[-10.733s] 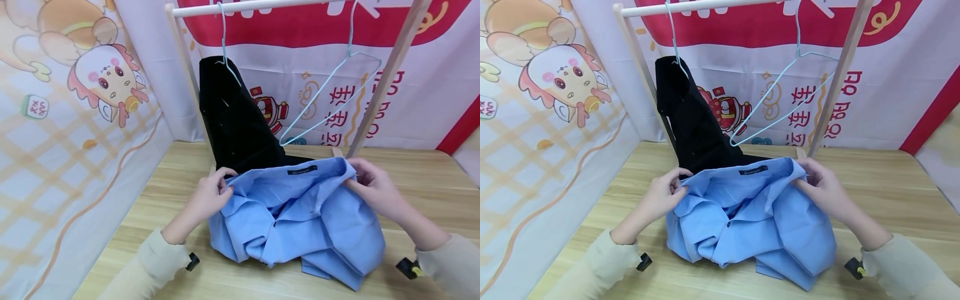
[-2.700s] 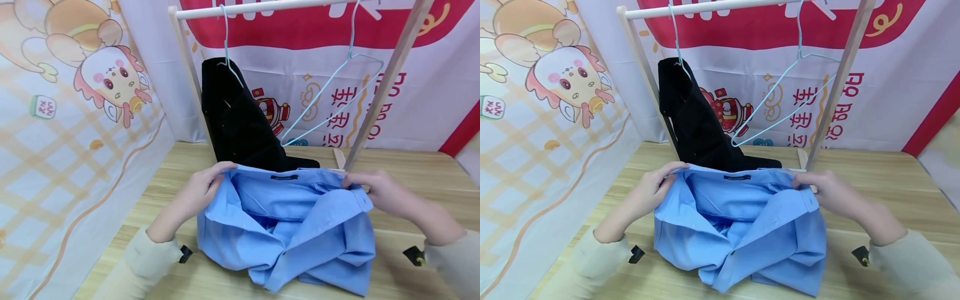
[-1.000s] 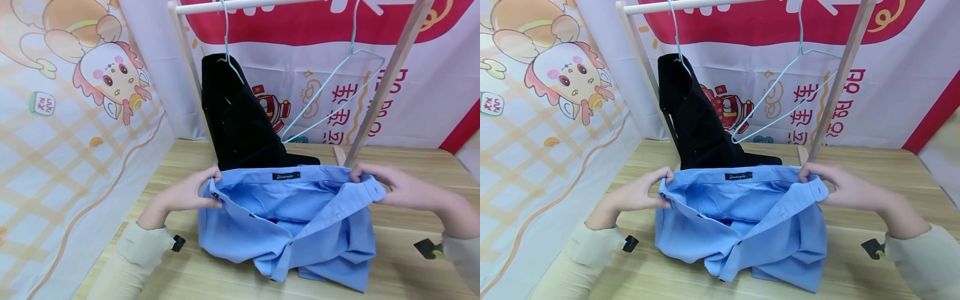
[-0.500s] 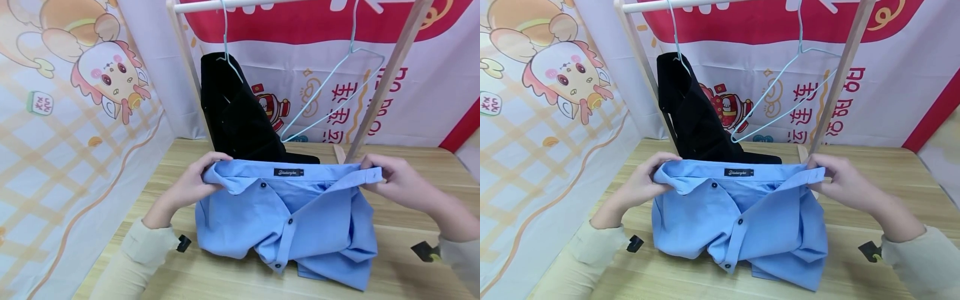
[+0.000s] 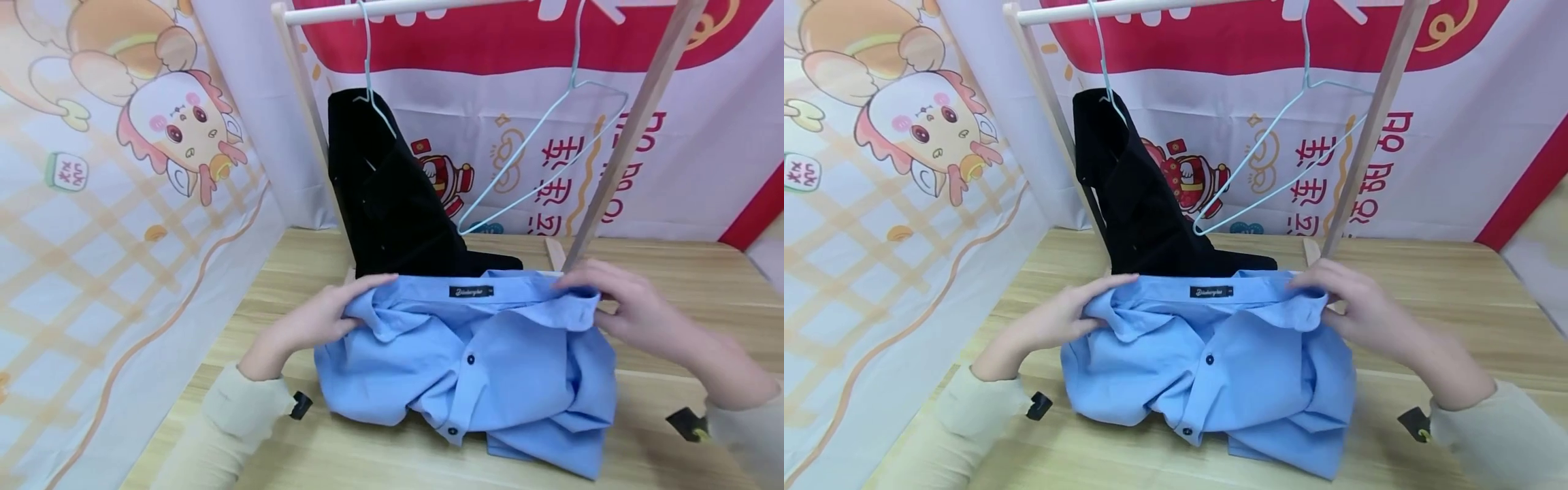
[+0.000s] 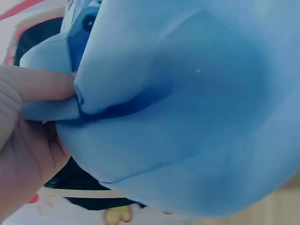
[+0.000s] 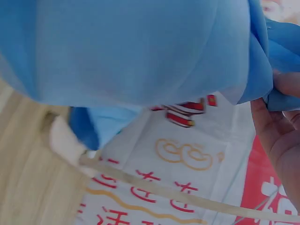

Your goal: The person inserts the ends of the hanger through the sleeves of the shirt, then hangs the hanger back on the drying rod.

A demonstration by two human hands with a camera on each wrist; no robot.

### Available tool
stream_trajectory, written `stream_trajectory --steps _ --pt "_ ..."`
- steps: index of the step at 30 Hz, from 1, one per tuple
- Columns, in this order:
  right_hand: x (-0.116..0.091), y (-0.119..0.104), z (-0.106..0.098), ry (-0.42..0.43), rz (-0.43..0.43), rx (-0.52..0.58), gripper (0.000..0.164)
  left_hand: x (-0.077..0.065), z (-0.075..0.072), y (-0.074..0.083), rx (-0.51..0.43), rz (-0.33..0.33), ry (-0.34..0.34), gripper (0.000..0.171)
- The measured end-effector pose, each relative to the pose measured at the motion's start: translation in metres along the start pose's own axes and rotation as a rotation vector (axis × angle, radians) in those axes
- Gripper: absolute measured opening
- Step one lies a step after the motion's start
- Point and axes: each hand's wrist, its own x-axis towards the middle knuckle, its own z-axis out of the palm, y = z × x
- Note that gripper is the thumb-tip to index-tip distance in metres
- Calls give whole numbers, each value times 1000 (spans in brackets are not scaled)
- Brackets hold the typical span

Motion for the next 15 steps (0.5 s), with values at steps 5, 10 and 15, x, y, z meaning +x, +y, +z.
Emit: stream_trajectory --steps 5,10,15 --pt "-3 3 2 18 -14 -63 49 -2 3 -2 -22 67 59 77" --pt "-4 3 -2 -20 69 -86 26 0 0 0 9 197 141 63" --pt "-4 12 7 -78 57 -174 56 -1 6 -2 153 162 180 47"
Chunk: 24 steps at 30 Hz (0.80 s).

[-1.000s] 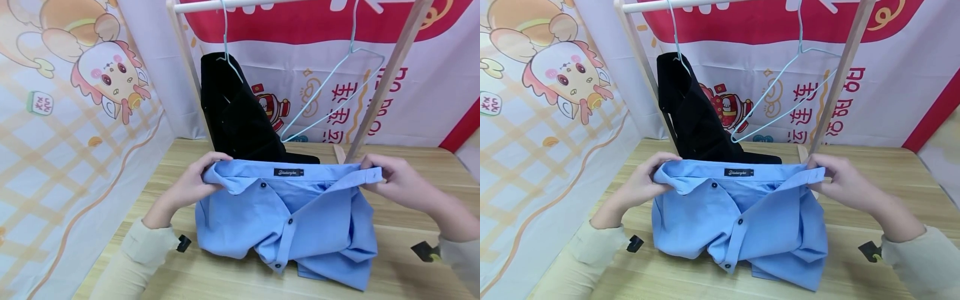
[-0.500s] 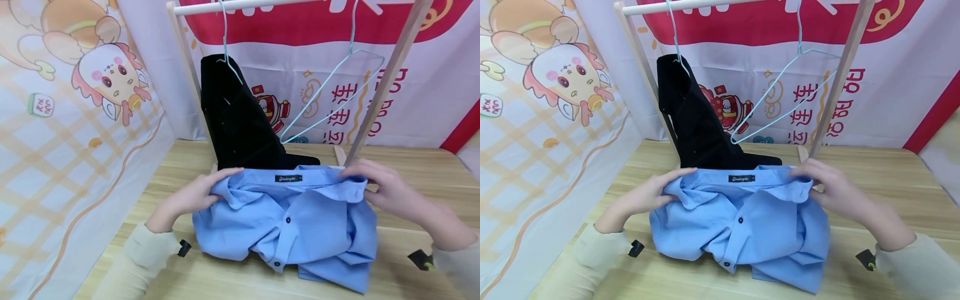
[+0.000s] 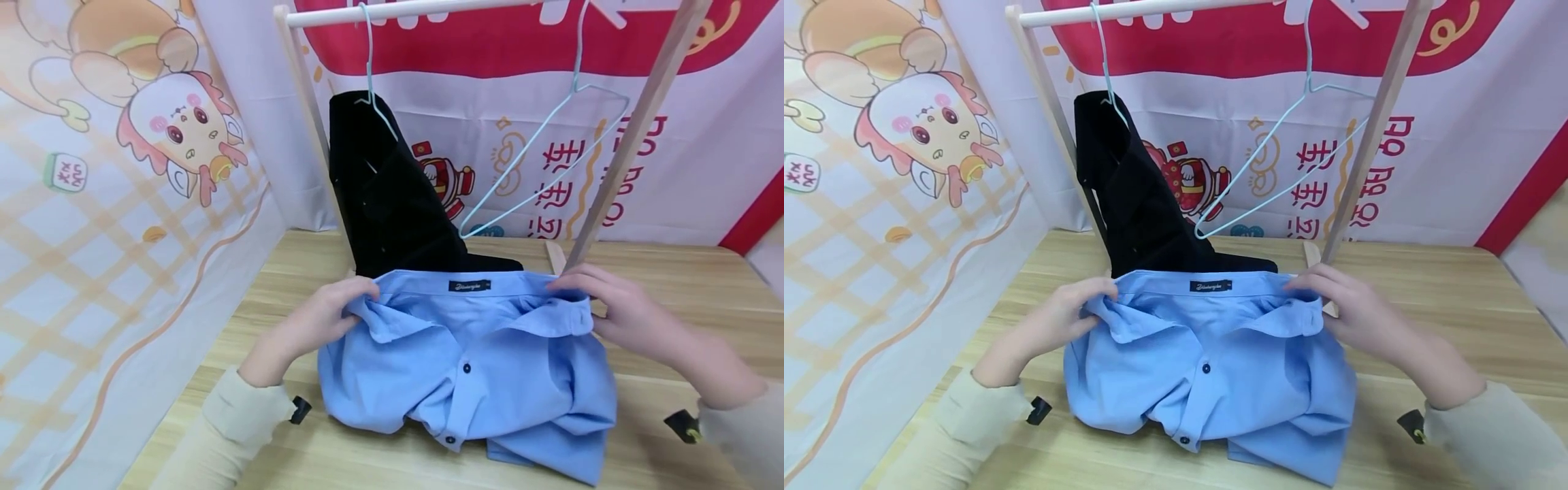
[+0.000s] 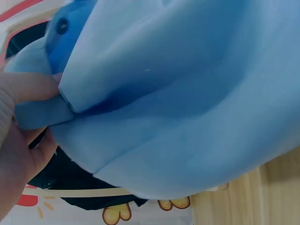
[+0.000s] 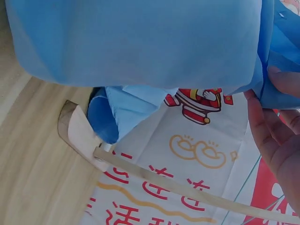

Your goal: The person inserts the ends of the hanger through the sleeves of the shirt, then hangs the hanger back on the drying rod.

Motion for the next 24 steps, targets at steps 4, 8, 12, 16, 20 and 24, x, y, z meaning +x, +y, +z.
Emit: stream_trajectory --steps 4,8,12,16,20,24 --pt "4 -1 1 -25 -1 -20 72 0 3 -1 142 -104 47 48" --pt "7 -3 0 -66 25 -36 73 1 1 1 219 -188 19 50" --pt "7 0 -1 -113 39 -62 72 2 0 4 196 -196 -14 50" --pt "8 4 -3 -135 38 -83 66 1 -3 5 121 -166 -24 44" --pt "9 7 -5 -162 51 -92 61 2 -3 5 85 -125 -33 31" --pt "10 10 -6 -193 80 -97 58 2 -4 7 44 -117 -43 27"
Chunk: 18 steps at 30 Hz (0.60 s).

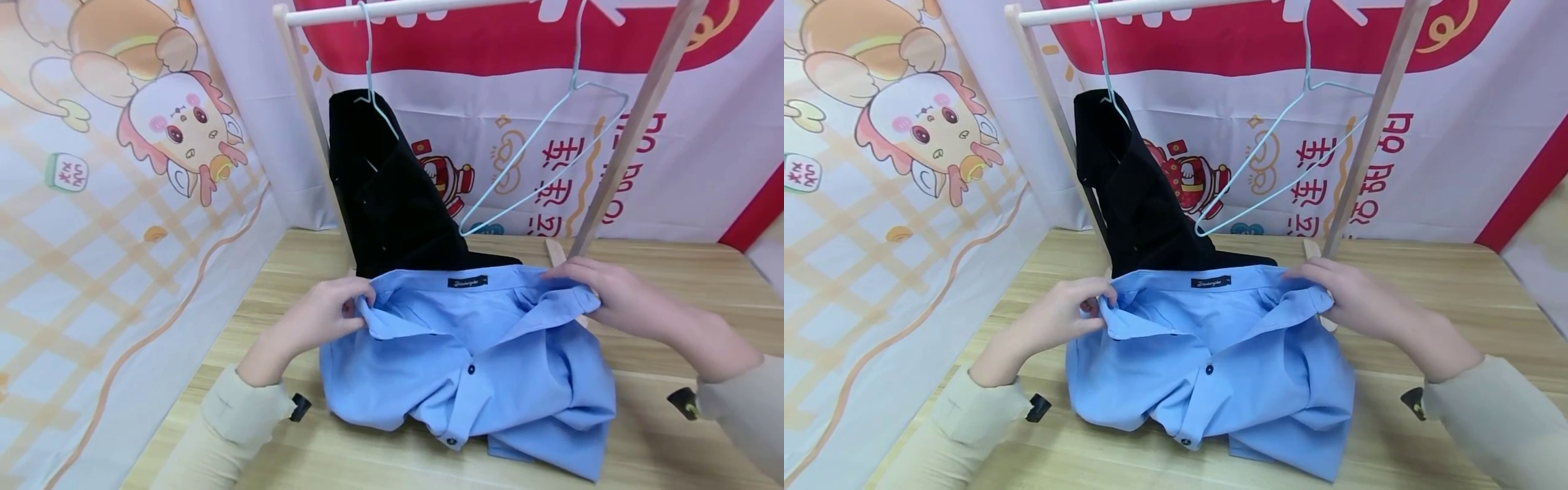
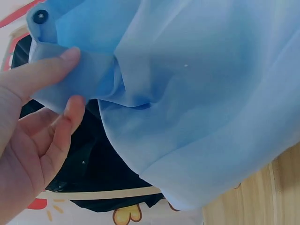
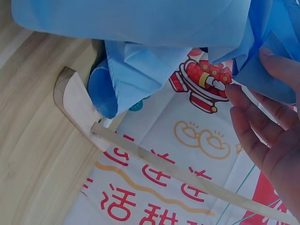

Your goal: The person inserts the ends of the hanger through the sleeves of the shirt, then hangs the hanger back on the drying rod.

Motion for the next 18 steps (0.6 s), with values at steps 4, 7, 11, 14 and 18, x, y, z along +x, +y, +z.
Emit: stream_trajectory --steps 4,7,11,14,18 --pt "1 2 -2 -2 3 0 58 -1 0 1 -14 6 11 28" --pt "3 3 -6 5 -20 -2 61 -1 1 1 -17 2 25 31" --pt "9 5 -11 11 -46 -35 65 0 -1 2 -38 -22 20 32" --pt "14 6 -17 11 -45 -62 64 0 -2 3 -69 -48 -10 33" --pt "21 6 -26 3 -14 -69 60 -2 -3 3 -94 -80 -51 36"
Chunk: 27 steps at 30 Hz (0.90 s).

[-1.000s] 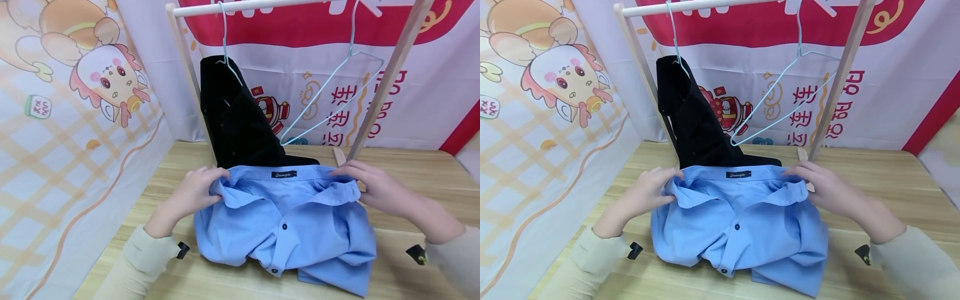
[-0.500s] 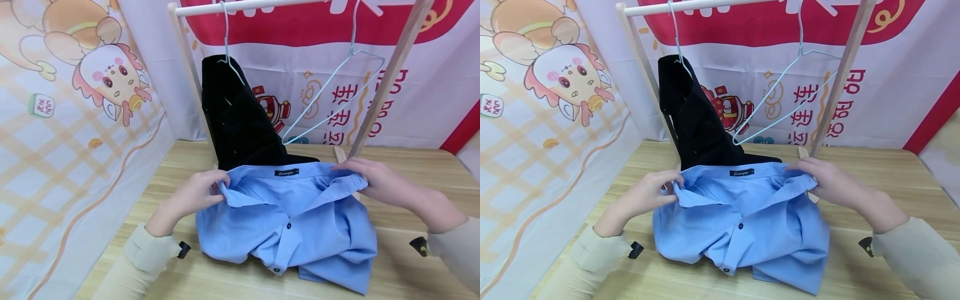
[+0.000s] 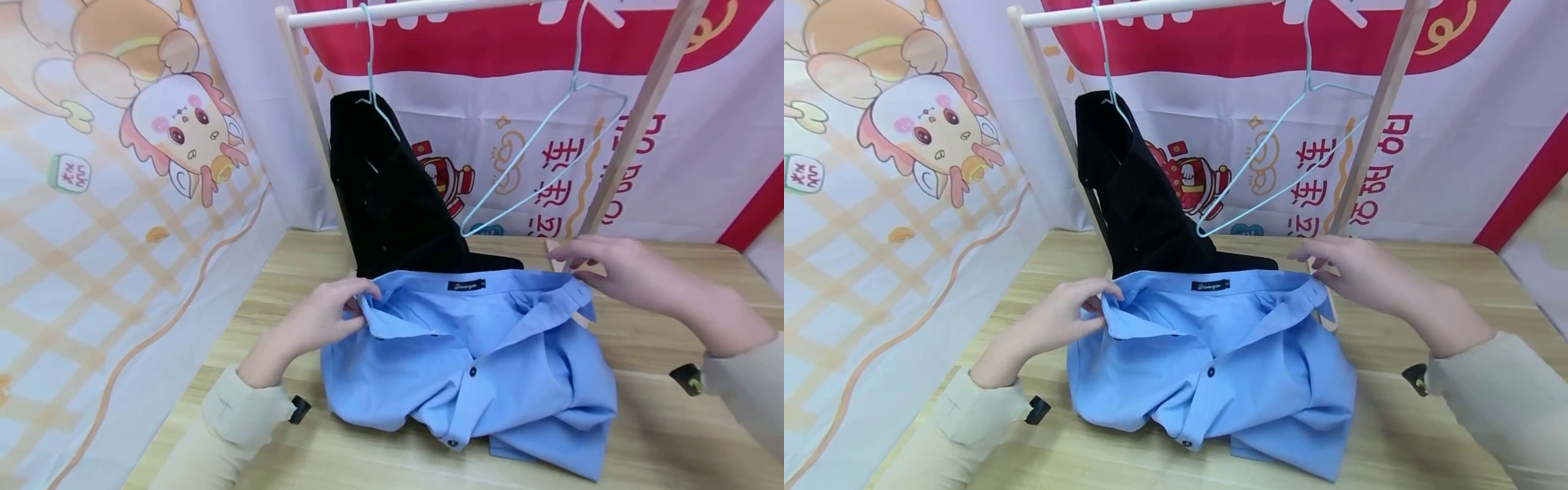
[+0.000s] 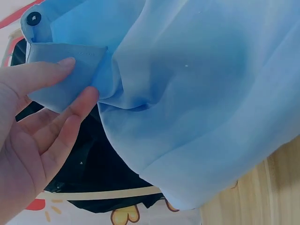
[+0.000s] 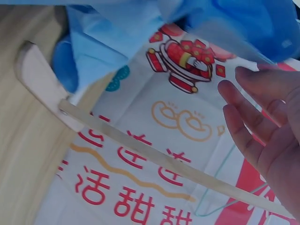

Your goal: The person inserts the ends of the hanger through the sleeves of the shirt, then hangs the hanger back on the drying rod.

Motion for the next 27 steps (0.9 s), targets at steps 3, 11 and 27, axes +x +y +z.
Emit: stream_trajectory --steps 3,11,27 --pt "7 1 -8 20 23 7 56 -2 1 -1 0 5 -2 37" --pt "34 -7 -36 205 200 84 37 -6 3 -8 -64 -37 1 43" --pt "98 -13 -63 424 694 754 85 -1 5 0 25 -46 25 31"
